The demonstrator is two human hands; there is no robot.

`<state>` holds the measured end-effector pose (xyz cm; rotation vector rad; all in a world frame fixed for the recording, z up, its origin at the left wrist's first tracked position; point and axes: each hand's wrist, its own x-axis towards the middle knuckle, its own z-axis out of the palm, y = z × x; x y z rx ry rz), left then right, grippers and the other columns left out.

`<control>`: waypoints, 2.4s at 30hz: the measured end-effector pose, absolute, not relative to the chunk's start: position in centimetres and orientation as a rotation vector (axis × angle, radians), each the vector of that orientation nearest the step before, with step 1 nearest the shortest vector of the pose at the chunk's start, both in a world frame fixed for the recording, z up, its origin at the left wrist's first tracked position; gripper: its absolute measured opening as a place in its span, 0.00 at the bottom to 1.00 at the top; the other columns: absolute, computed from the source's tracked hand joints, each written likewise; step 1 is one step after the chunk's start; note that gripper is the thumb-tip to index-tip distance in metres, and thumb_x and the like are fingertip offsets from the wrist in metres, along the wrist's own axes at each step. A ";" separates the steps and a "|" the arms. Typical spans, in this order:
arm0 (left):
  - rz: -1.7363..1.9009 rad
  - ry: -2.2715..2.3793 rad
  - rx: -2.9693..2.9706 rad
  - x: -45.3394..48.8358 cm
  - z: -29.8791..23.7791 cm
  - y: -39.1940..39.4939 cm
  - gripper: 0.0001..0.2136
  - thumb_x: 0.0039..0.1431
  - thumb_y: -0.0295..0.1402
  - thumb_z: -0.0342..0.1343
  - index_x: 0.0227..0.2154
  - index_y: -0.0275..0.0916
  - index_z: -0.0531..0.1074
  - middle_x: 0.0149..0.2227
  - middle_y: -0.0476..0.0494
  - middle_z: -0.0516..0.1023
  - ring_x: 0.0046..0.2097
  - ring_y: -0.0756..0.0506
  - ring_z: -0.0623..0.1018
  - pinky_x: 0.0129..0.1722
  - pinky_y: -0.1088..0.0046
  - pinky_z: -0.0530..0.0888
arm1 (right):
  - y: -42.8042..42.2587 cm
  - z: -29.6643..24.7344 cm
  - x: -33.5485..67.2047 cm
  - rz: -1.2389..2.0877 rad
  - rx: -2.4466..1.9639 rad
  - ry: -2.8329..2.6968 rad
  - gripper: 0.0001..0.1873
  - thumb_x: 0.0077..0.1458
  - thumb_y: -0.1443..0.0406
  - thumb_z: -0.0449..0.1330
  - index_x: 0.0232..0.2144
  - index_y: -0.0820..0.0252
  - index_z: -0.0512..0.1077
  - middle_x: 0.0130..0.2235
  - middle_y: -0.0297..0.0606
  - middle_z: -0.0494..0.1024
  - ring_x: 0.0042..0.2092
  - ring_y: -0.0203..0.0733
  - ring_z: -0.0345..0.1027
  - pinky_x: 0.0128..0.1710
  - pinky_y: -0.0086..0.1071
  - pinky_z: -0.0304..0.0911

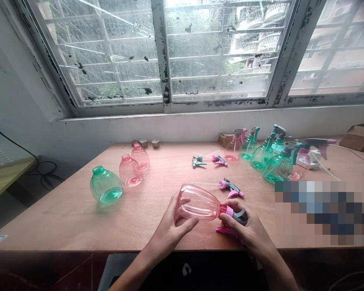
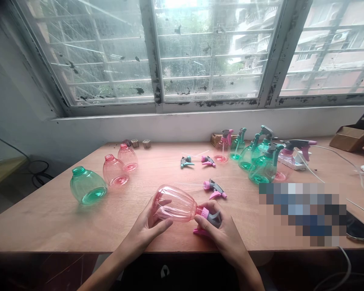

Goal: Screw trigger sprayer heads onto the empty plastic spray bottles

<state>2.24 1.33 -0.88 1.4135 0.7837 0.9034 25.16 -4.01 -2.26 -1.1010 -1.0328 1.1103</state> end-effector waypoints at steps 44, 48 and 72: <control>0.844 0.838 1.450 2.4 0.5 1.1 0.41 0.61 0.42 0.65 0.71 0.42 0.49 0.63 0.31 0.66 0.63 0.34 0.71 0.65 0.54 0.64 | -4.1 -2.5 25.5 1.139 -1.055 -1.071 0.19 0.54 0.53 0.73 0.41 0.57 0.74 0.31 0.30 0.77 0.33 0.40 0.73 0.40 0.42 0.82; 0.843 0.842 1.468 2.3 0.6 1.0 0.41 0.61 0.43 0.65 0.71 0.42 0.50 0.63 0.31 0.67 0.63 0.34 0.70 0.65 0.55 0.64 | -4.1 -2.6 25.5 1.134 -1.061 -1.087 0.20 0.54 0.52 0.72 0.41 0.57 0.74 0.32 0.30 0.76 0.34 0.40 0.73 0.40 0.42 0.82; 0.857 0.805 1.427 2.5 0.8 0.9 0.40 0.62 0.41 0.65 0.71 0.45 0.50 0.65 0.34 0.67 0.67 0.33 0.66 0.66 0.56 0.63 | -4.2 -2.1 25.3 1.151 -1.072 -1.042 0.21 0.52 0.51 0.73 0.40 0.58 0.75 0.30 0.31 0.76 0.32 0.41 0.73 0.40 0.43 0.81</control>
